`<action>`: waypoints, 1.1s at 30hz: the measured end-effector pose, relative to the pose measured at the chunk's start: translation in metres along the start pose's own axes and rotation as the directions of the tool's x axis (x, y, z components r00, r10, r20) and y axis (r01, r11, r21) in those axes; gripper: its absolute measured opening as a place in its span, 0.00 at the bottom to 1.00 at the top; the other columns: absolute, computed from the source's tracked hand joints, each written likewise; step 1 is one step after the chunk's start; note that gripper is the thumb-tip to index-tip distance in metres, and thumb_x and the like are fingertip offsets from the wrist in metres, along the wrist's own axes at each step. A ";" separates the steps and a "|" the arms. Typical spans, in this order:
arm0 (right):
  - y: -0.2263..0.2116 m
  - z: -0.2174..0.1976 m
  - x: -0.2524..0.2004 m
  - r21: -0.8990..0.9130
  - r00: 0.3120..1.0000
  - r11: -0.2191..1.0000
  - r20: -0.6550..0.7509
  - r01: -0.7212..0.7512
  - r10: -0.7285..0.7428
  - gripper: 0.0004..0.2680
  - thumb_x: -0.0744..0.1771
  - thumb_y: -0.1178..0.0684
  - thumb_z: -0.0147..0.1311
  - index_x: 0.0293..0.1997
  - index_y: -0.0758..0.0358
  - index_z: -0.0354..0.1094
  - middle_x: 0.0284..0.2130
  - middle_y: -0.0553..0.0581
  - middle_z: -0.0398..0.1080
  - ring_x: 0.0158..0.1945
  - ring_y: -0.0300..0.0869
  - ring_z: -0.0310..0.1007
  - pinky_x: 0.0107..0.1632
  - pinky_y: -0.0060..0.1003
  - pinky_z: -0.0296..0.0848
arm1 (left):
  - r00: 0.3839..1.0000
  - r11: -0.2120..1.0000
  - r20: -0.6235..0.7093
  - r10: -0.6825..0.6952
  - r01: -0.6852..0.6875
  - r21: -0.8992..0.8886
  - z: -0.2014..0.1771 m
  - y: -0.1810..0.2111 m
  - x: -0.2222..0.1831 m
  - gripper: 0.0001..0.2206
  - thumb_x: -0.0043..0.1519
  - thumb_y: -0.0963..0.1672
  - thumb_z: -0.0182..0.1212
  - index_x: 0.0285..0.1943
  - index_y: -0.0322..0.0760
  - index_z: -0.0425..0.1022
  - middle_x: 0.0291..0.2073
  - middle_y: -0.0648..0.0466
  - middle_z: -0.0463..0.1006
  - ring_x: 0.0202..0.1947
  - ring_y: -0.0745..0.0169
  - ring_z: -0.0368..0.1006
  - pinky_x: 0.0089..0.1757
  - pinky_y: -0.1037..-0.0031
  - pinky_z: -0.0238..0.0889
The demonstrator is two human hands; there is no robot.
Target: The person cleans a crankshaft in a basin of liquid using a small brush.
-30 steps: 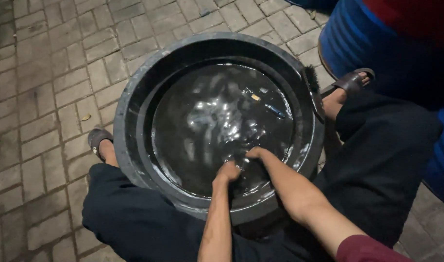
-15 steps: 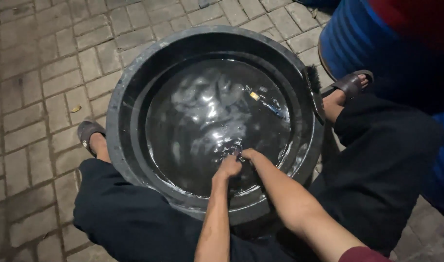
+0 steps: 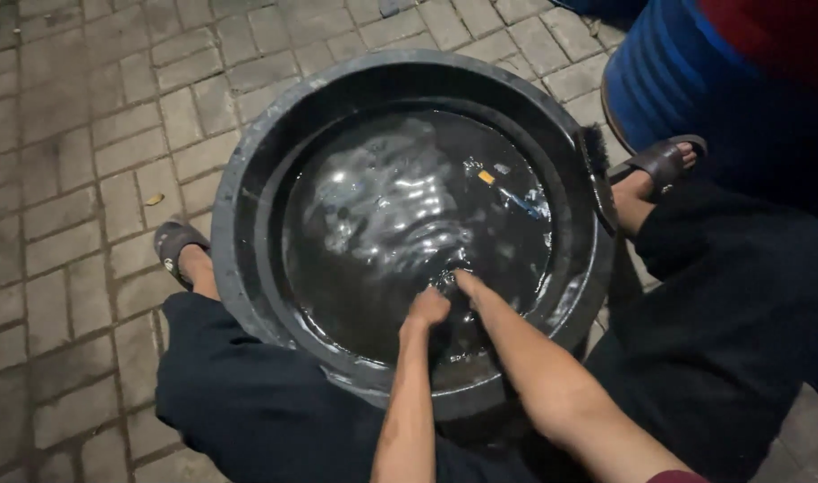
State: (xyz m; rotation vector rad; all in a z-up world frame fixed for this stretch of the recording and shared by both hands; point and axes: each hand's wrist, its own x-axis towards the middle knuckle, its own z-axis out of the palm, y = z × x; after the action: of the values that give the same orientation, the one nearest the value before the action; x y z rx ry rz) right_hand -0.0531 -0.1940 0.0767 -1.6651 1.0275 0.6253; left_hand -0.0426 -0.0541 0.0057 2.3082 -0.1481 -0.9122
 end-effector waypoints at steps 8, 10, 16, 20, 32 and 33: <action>0.114 0.048 0.261 0.099 0.839 0.918 -0.377 -0.385 0.393 0.21 0.67 0.36 0.51 0.63 0.55 0.69 0.63 0.63 0.67 0.68 0.61 0.62 0.64 0.74 0.57 | 0.996 0.984 -0.059 -0.066 0.055 -0.171 -0.019 0.006 -0.006 0.25 0.60 0.51 0.47 0.52 0.23 0.77 0.50 0.29 0.76 0.55 0.27 0.71 0.53 0.43 0.65; 0.118 0.022 0.228 0.206 0.469 0.730 -0.646 -0.652 0.602 0.15 0.71 0.44 0.48 0.65 0.53 0.67 0.66 0.59 0.64 0.71 0.60 0.57 0.68 0.77 0.49 | 0.988 0.980 -0.076 -0.138 0.124 -0.158 -0.020 0.004 0.002 0.26 0.60 0.52 0.46 0.53 0.27 0.78 0.49 0.33 0.78 0.55 0.31 0.72 0.52 0.45 0.66; -0.002 -0.028 0.006 -0.613 0.974 0.760 0.071 0.214 -0.217 0.29 0.60 0.29 0.52 0.62 0.56 0.70 0.56 0.58 0.74 0.57 0.51 0.75 0.60 0.47 0.70 | 0.985 0.961 -0.104 -0.138 0.108 -0.256 -0.059 0.037 -0.045 0.25 0.61 0.49 0.43 0.54 0.21 0.76 0.51 0.27 0.76 0.57 0.27 0.70 0.55 0.45 0.63; 0.001 -0.031 -0.008 -0.713 0.948 0.626 0.218 0.316 -0.230 0.19 0.67 0.39 0.49 0.57 0.61 0.74 0.55 0.64 0.75 0.62 0.55 0.72 0.62 0.51 0.70 | 0.979 0.927 -0.132 -0.157 0.100 -0.360 -0.040 0.014 -0.023 0.26 0.61 0.47 0.44 0.58 0.17 0.73 0.56 0.26 0.72 0.61 0.27 0.66 0.59 0.43 0.58; 0.004 -0.039 -0.007 -0.551 0.953 0.798 -0.018 0.244 -0.303 0.25 0.61 0.25 0.58 0.59 0.41 0.70 0.52 0.54 0.77 0.59 0.48 0.75 0.57 0.43 0.74 | 0.971 0.845 -0.047 -0.234 0.179 -0.505 -0.079 0.018 -0.041 0.34 0.67 0.53 0.40 0.71 0.15 0.55 0.68 0.26 0.59 0.71 0.33 0.52 0.66 0.49 0.46; 0.007 -0.043 -0.007 -0.477 0.939 0.830 -0.024 0.290 -0.342 0.23 0.62 0.27 0.59 0.59 0.42 0.70 0.54 0.55 0.76 0.60 0.48 0.74 0.60 0.42 0.73 | 0.963 0.829 -0.051 -0.265 0.200 -0.522 -0.071 0.009 -0.030 0.36 0.67 0.57 0.40 0.69 0.16 0.61 0.66 0.27 0.63 0.69 0.33 0.57 0.64 0.50 0.52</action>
State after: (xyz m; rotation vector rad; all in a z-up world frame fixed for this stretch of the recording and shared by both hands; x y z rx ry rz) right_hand -0.0665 -0.2325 0.0926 -2.2609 0.6730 0.5919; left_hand -0.0175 -0.0142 0.0675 1.8884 0.3990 -0.8027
